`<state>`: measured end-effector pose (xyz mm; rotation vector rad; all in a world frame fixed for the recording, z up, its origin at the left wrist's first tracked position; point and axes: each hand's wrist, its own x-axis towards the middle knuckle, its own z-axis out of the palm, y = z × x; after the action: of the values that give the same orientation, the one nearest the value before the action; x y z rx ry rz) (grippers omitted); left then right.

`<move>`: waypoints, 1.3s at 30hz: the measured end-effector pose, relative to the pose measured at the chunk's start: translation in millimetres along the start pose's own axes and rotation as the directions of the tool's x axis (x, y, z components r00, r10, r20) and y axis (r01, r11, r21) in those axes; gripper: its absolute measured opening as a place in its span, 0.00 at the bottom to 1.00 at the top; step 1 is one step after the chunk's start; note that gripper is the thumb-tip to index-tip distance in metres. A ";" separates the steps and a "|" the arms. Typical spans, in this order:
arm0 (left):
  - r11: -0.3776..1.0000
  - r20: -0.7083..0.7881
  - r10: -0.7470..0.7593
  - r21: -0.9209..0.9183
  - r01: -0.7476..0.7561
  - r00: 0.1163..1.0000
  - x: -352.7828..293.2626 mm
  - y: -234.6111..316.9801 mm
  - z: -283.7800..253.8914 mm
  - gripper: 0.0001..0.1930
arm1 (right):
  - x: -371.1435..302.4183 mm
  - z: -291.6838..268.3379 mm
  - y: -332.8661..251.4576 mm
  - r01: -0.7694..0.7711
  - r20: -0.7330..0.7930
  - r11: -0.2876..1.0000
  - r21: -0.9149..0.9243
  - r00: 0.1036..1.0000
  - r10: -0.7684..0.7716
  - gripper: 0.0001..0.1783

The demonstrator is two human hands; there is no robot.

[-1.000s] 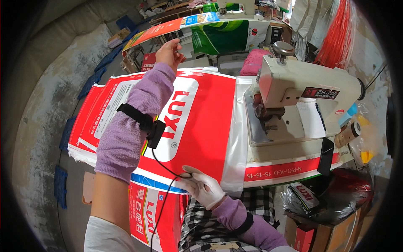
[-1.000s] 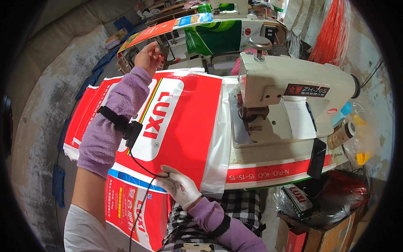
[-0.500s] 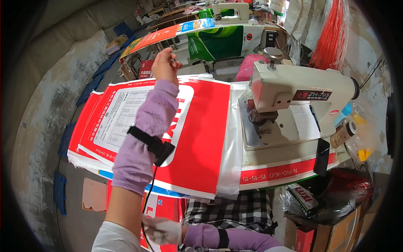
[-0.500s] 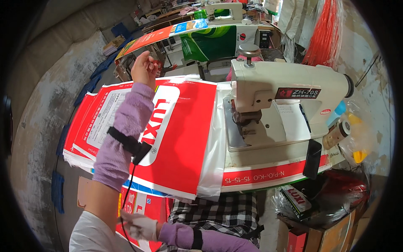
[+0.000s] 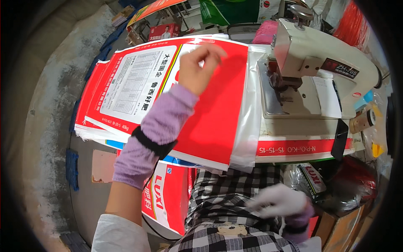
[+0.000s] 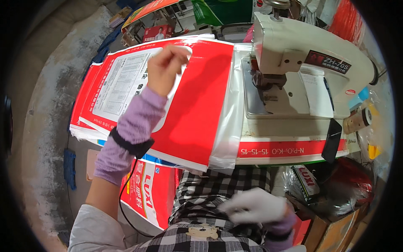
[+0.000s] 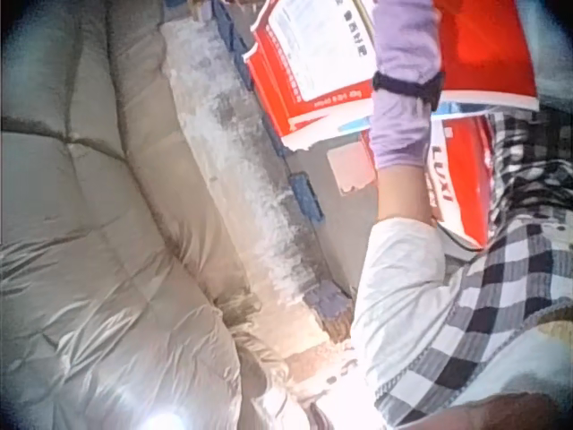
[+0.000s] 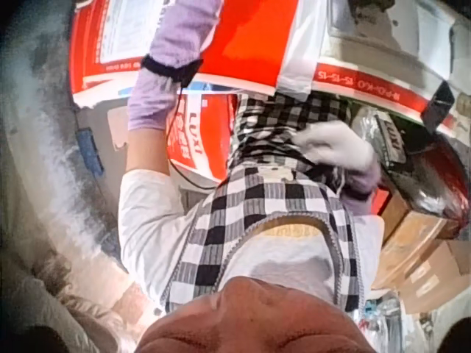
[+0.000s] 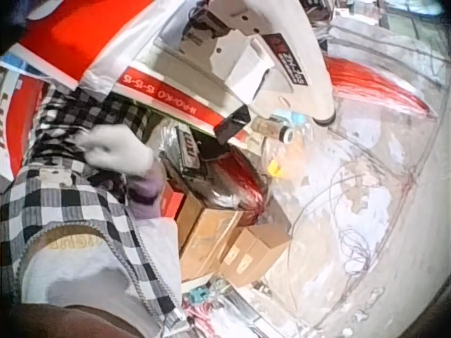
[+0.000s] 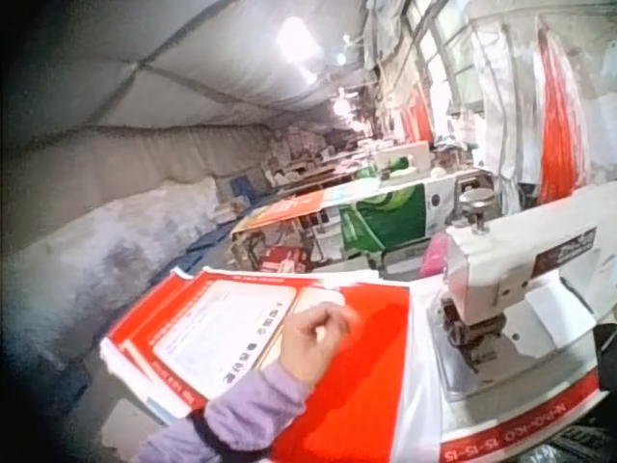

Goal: Sewing large plastic/woven bags using an industrial sewing machine.

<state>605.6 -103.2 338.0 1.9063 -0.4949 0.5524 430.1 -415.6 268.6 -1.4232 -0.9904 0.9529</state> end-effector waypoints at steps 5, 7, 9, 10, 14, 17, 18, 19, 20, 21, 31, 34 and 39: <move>0.995 0.389 -0.019 0.095 -0.019 0.921 -85.3 48.2 -25.1 0.10 | -117.4 21.6 32.2 -0.432 0.035 0.854 0.289 0.896 0.442 0.13; 0.985 0.432 0.005 0.153 -0.078 0.902 -115.5 63.8 -45.1 0.11 | -132.9 44.7 57.5 -0.625 -0.173 0.694 0.357 0.686 0.707 0.13; 0.982 0.439 0.017 0.160 -0.097 0.898 -137.4 64.6 -61.5 0.12 | -138.0 74.9 84.6 -0.626 -0.340 0.636 0.452 0.538 0.771 0.13; 0.979 0.410 -0.082 0.205 -0.004 0.908 -148.7 69.7 -71.1 0.11 | -135.5 83.5 95.9 -0.615 -0.387 0.624 0.483 0.489 0.782 0.13; 0.909 0.201 -0.383 0.256 0.329 0.902 -199.6 102.3 -76.7 0.08 | -129.3 96.7 120.4 -0.565 -0.473 0.631 0.532 0.420 0.775 0.12; 0.854 0.167 -0.518 0.154 0.496 0.839 -237.9 104.0 -61.9 0.07 | -123.8 92.4 127.3 -0.548 -0.505 0.655 0.521 0.420 0.754 0.12; 0.818 0.144 -0.574 0.143 0.557 0.806 -252.4 103.4 -57.5 0.08 | -120.4 89.2 129.1 -0.551 -0.500 0.664 0.506 0.439 0.746 0.12; 0.792 0.147 -0.610 0.117 0.599 0.778 -258.1 98.8 -51.6 0.08 | -120.9 93.9 128.6 -0.540 -0.521 0.661 0.520 0.412 0.747 0.12; 0.712 0.166 -0.702 0.149 0.686 0.692 -264.9 102.2 -51.6 0.09 | -119.7 96.2 129.9 -0.542 -0.529 0.661 0.519 0.404 0.747 0.12; 0.684 0.167 -0.730 0.182 0.707 0.663 -275.5 103.7 -55.7 0.08 | -115.5 96.4 130.9 -0.535 -0.533 0.667 0.518 0.408 0.741 0.12; 0.288 0.661 -0.742 0.467 0.836 -0.114 -471.2 137.5 -91.1 0.18 | -107.6 90.9 132.5 -0.564 -0.540 0.644 0.517 0.369 0.757 0.12; 0.218 0.559 -0.814 0.547 0.808 -0.159 -468.8 129.3 -79.1 0.18 | -104.5 89.6 134.2 -0.588 -0.533 0.630 0.507 0.361 0.766 0.12; 0.232 0.503 -0.852 0.613 0.755 -0.147 -466.9 122.6 -72.2 0.19 | -114.8 98.7 131.6 -0.600 -0.533 0.607 0.520 0.327 0.780 0.12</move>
<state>147.5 -40.9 181.6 2.0104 0.3644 -1.3208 307.5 -498.4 133.1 -1.8308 0.4371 0.8992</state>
